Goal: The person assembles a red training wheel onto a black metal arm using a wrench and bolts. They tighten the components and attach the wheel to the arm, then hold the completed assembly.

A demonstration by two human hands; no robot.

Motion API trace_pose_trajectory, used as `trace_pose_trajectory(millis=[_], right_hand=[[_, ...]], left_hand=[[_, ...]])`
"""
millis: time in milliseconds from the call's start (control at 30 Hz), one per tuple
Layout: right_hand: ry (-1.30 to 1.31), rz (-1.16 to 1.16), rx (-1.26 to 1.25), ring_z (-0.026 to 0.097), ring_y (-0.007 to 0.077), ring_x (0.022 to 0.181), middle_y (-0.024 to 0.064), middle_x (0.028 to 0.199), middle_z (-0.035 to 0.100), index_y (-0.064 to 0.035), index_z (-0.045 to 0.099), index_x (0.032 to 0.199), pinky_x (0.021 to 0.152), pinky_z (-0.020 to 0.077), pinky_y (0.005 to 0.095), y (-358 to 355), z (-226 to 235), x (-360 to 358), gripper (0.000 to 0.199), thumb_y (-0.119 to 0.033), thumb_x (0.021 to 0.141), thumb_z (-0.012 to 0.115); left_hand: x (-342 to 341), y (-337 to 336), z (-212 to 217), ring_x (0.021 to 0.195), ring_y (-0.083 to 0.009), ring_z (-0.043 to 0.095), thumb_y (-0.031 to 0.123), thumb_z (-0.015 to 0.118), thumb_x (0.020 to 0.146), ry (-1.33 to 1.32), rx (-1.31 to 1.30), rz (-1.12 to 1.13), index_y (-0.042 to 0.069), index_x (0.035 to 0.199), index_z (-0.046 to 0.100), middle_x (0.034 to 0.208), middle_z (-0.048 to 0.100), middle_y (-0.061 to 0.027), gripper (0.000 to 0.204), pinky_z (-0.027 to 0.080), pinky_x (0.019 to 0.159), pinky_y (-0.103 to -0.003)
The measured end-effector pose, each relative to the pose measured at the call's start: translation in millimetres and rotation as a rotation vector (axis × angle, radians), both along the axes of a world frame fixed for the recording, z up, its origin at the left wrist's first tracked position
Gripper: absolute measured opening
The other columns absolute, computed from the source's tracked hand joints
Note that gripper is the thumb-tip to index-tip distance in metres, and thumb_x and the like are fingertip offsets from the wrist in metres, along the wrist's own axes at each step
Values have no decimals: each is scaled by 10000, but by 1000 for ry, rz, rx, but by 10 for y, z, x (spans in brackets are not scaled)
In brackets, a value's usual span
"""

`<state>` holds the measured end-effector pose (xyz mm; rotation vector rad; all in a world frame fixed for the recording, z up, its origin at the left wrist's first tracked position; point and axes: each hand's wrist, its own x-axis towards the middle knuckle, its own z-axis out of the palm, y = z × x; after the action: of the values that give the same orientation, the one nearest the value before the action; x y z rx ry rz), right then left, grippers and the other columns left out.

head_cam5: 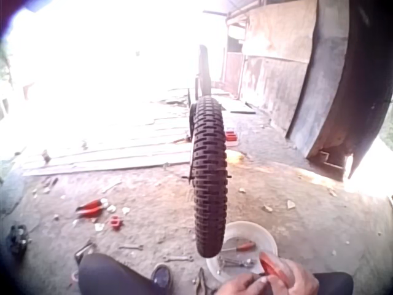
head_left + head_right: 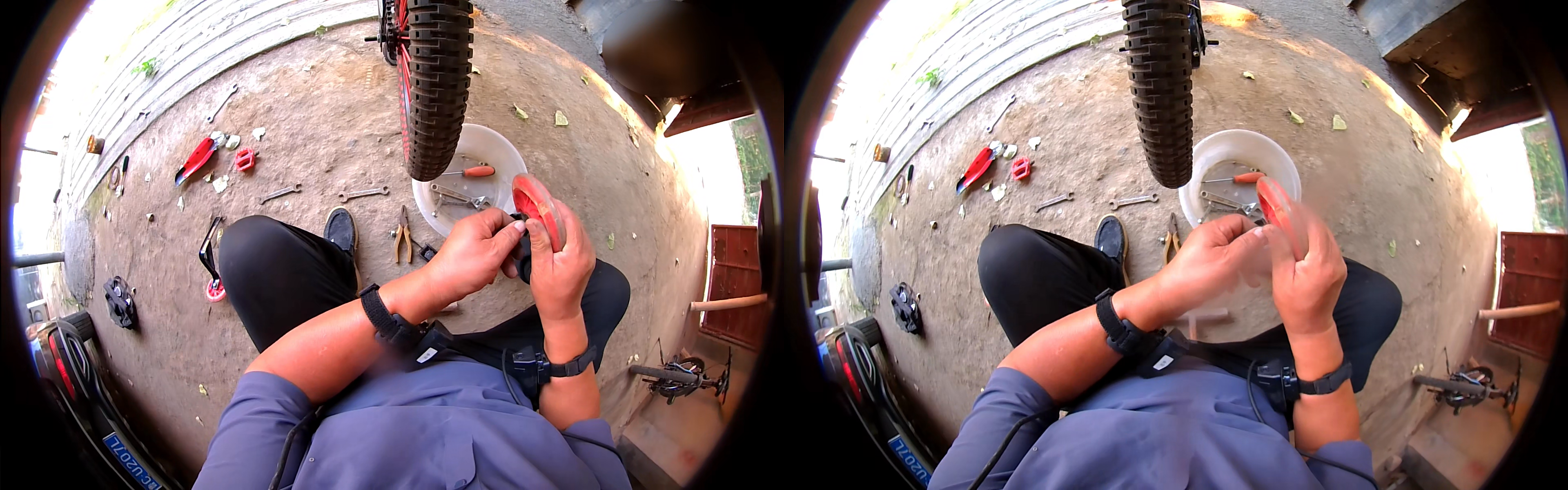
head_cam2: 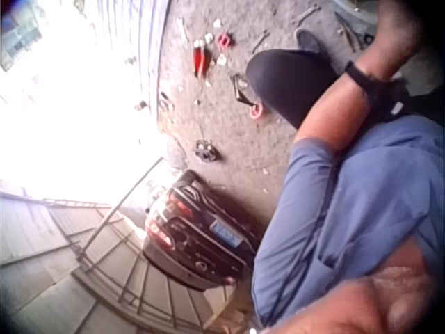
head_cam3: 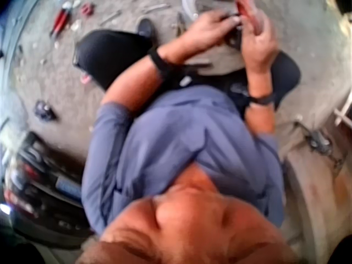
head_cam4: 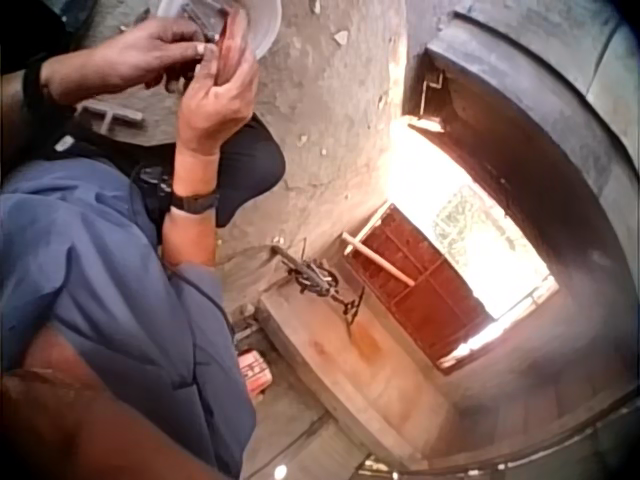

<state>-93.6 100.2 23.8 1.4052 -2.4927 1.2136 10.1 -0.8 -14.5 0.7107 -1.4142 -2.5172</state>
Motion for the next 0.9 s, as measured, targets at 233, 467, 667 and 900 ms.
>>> trace_pose_trajectory(millis=[233,467,667,900], right_hand=[[1,-7,11,694,321,926,166,1025,709,-4,660,1134,815,537,375,-22,49,36,301,-204,913,698],[-25,1,37,701,290,959,139,1078,716,-50,679,1200,844,540,358,-25,37,45,305,-149,912,686],[-48,-5,42,703,283,963,129,1071,721,-50,678,1203,848,539,356,-38,60,57,306,-149,914,686],[-61,-17,3,682,264,912,160,1004,707,12,651,1116,828,522,353,-8,-36,31,300,-221,933,696]], left_hand=[[-25,16,-62,585,-105,594,222,574,1005,54,27,54,-13,933,591,724,626,-48,246,491,518,-259],[8,-3,-57,680,-72,588,186,626,978,-24,-165,52,-9,912,592,769,634,-28,208,493,581,-251],[9,35,-86,680,-217,626,159,676,913,-21,-477,149,-13,881,608,756,645,-120,188,505,604,-345],[26,41,-77,752,-407,636,122,694,847,36,-743,243,-2,867,623,790,650,-214,144,514,653,-455]])
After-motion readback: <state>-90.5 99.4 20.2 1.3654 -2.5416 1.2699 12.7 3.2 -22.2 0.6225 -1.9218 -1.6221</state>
